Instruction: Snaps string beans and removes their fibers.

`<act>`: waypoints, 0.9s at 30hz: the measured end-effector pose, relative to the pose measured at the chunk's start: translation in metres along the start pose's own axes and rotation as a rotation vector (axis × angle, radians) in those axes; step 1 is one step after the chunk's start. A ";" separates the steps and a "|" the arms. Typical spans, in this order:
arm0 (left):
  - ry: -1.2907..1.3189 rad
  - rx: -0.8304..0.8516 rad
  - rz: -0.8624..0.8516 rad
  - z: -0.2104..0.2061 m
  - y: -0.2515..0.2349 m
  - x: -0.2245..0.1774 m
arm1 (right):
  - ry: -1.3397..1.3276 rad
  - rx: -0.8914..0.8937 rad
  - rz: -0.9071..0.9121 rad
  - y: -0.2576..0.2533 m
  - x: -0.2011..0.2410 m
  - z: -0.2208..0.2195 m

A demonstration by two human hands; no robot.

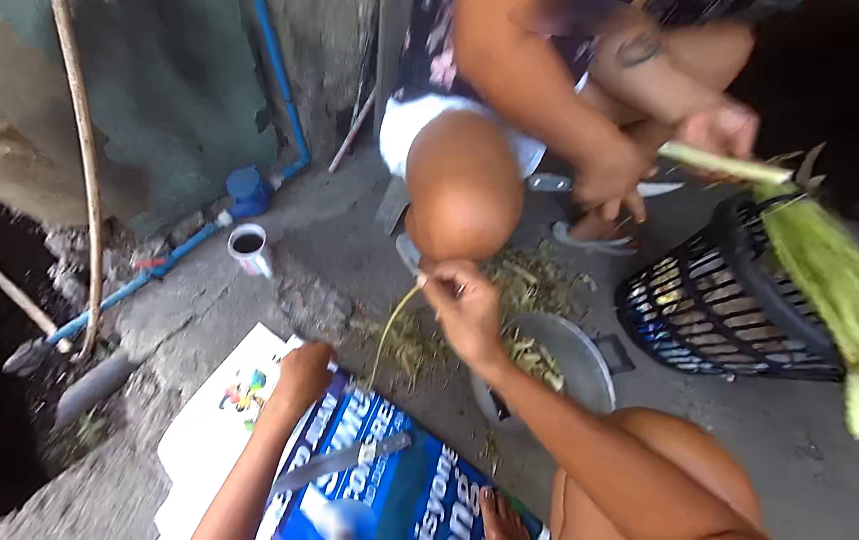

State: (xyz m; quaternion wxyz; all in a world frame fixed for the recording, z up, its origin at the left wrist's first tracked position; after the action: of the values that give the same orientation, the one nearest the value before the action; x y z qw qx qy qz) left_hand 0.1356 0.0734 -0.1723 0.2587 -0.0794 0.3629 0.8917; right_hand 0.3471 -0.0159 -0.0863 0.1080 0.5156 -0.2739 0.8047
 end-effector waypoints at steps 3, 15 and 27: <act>0.193 -0.345 -0.189 0.027 0.017 -0.016 | 0.092 0.012 0.121 0.003 0.003 -0.005; 0.490 -0.882 -0.613 0.017 0.022 -0.061 | -0.079 -0.010 0.179 0.008 0.029 -0.006; 0.241 -1.045 -0.576 0.028 0.032 -0.052 | 0.188 0.162 0.111 0.000 0.035 0.007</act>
State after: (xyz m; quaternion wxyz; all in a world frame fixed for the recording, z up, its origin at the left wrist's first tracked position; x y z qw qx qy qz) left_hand 0.1640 0.0526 -0.1150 0.3732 -0.3911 -0.1324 0.8308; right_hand 0.3367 -0.0234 -0.0535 0.0465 0.4291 -0.2248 0.8736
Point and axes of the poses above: each hand's wrist, its own y-axis away from the middle knuckle, its own z-axis out of the back of the hand, x = y × z, the point moved 3 cm from there along -y, towards the middle knuckle, and after that the axes turned 4 degrees about x, right-handed, at the moved point
